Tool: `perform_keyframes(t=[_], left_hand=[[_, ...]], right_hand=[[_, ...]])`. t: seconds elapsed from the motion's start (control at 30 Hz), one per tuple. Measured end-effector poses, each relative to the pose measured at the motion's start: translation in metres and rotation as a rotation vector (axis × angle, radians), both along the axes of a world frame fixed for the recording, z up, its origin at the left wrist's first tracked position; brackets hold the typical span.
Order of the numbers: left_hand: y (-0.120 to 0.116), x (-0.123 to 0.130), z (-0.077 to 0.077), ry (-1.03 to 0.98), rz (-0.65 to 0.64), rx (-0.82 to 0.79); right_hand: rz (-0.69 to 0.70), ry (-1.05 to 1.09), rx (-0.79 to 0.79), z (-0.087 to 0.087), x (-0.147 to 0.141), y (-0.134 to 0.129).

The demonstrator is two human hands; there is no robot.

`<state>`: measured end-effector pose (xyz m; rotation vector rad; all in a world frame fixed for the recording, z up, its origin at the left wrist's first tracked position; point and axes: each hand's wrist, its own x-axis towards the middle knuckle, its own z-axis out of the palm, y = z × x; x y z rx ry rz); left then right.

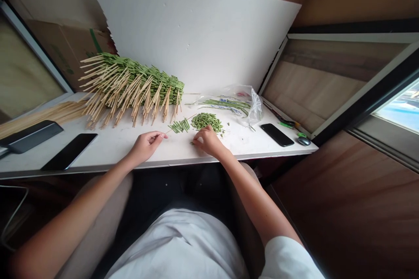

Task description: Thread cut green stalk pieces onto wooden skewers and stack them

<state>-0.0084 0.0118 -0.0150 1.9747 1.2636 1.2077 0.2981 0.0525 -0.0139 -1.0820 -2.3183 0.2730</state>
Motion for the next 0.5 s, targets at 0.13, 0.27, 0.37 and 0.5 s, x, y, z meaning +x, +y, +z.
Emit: perform_keyframes(t=[0.13, 0.27, 0.37, 0.5], left_hand=[[-0.001, 0.001, 0.0, -0.003, -0.004, -0.006], [-0.001, 0.002, 0.0, -0.003, -0.007, -0.013], [-0.001, 0.003, 0.0, 0.005, -0.018, -0.018], [-0.002, 0.004, -0.002, 0.011, -0.065, -0.006]], right_hand=[[-0.002, 0.019, -0.016, 0.006, -0.004, -0.006], [-0.056, 0.29, -0.054, 0.008, -0.001, -0.001], [-0.137, 0.629, -0.211, 0.01, 0.003, 0.007], [-0.048, 1.022, -0.495, 0.015, 0.003, 0.01]])
